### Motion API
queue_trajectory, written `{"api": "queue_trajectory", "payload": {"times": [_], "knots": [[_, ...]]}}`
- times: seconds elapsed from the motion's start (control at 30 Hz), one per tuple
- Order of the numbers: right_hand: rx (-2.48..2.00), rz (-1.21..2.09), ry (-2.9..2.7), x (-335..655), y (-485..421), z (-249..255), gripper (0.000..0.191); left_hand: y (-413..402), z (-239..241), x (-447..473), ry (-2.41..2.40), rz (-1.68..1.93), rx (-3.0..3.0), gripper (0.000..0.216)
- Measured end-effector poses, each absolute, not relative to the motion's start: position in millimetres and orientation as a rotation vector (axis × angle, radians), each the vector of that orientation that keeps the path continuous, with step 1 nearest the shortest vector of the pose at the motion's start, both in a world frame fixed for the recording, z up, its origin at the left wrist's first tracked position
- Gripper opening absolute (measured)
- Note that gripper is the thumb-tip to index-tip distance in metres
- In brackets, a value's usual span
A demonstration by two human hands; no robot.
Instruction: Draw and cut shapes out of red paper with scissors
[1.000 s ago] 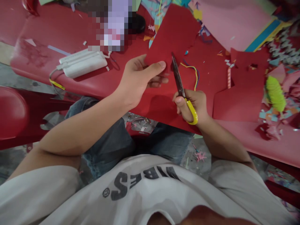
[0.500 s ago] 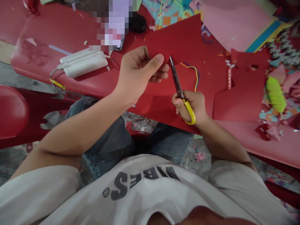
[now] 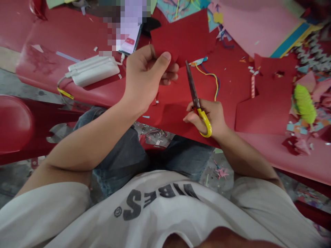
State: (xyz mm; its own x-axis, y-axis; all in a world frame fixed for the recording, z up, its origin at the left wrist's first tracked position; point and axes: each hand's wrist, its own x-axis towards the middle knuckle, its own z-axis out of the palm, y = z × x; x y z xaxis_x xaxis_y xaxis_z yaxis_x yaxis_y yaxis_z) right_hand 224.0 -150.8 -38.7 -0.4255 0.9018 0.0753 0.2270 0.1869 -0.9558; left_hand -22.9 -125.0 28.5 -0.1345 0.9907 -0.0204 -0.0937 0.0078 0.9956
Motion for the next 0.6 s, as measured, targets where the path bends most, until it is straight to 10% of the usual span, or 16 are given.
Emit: {"api": "queue_trajectory", "payload": {"times": [0.6], "knots": [[-1.144, 1.096, -1.543, 220, -133, -26, 0.06, -138, 16, 2, 1.189, 0.956, 1.146, 0.022]]}}
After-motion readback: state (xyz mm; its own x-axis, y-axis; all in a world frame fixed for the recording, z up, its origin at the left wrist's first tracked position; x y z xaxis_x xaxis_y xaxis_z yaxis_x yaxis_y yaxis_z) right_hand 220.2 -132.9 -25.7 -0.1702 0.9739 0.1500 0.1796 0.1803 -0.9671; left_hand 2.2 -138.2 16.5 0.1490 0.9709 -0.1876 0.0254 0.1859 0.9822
